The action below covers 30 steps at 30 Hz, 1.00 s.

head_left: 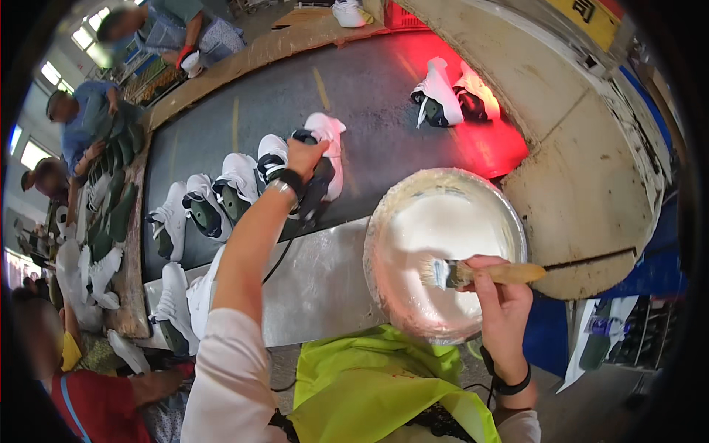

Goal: The person picks up a shoe from a conveyor belt, applies a white substance to the sole with a brush, and places it back onto the belt. This process is repeated for several shoes, with the person dipping the brush into a bowl of the substance between applications.

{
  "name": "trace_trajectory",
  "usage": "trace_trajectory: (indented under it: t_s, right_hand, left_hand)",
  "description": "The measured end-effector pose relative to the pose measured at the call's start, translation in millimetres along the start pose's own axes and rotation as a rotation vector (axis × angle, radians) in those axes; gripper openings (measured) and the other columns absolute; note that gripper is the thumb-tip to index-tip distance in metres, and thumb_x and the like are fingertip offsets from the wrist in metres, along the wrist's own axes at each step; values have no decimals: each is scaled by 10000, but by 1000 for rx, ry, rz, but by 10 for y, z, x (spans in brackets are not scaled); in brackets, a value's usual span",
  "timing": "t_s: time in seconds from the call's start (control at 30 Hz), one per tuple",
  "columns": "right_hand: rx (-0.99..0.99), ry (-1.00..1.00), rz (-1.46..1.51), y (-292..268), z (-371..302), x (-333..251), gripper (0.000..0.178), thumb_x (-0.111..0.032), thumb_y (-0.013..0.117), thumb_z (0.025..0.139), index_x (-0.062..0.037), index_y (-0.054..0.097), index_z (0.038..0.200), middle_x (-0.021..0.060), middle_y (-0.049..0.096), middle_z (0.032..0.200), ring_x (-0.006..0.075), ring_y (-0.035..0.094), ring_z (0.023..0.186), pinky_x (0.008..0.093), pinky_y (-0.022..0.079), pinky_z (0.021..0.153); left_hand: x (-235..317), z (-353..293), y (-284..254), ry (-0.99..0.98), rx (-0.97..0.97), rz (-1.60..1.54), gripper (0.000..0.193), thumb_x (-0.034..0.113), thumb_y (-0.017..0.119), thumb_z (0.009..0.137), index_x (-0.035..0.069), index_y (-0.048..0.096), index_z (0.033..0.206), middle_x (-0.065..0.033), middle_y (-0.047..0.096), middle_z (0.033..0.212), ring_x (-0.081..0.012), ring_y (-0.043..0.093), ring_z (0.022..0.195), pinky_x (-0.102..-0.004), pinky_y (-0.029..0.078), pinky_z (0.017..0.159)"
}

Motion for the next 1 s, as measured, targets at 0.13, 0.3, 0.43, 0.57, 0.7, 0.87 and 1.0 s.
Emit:
trace_trajectory:
  t_s: [0.13,0.3,0.43,0.57,0.7,0.87,1.0]
  right_hand:
    - [37,46,-36,-184,1,234,190,-100,557,958,36,624,1072,59,644,1015,100,605,830,248,516,746]
    - [12,12,-111,-291,-3,376,195,-114,561,960,19,641,1077,59,654,1014,108,619,826,256,533,724]
    - [-49,-26,-408,-340,283,1083,234,-177,637,892,1,675,1039,124,693,807,196,668,726,324,525,651]
    - [-41,-10,-761,-30,551,1254,251,-240,636,874,8,663,906,167,670,742,324,661,715,415,503,647]
    - [-57,-102,-1137,264,547,1259,276,-254,622,880,9,620,796,187,662,774,372,650,756,450,499,670]
    - [-233,90,-929,182,482,1193,238,-213,617,879,18,664,910,208,676,901,366,654,808,436,514,685]
    - [-38,-61,-403,-66,525,1009,202,-174,614,882,13,682,916,190,673,783,298,671,738,371,512,659]
  left_hand:
    - [356,-1376,-192,-165,-412,-307,472,172,710,853,-2,519,1248,-57,625,1100,-146,621,945,-271,520,785]
    - [-490,-2672,-1443,-309,-118,-100,747,320,738,826,-52,376,1363,-161,562,1222,-207,602,1035,-314,504,861]
    - [-665,-3128,-1475,71,-318,470,1007,331,776,767,-55,162,1466,-239,328,1433,-279,376,1319,-371,342,1068]
    - [-699,-3161,-1269,125,-363,808,1214,406,842,624,-52,103,1472,-280,209,1468,-410,260,1368,-433,273,1113]
    - [-815,-3087,-1292,165,-367,743,1217,399,851,591,-54,132,1461,-274,245,1435,-447,257,1344,-457,274,1108]
    - [-650,-3163,-1245,248,-280,651,1074,296,814,653,-68,188,1446,-225,349,1388,-364,369,1287,-413,342,1052]
    - [-470,-3287,-1163,-140,-413,97,960,207,775,697,-33,234,1453,-175,442,1355,-275,444,1239,-366,379,1014]
Point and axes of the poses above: each hand's wrist, its own z-axis towards the middle knuckle, its own y-axis out of the palm, x = y × z, the point moved 9 cm from there along z, towards the middle knuckle
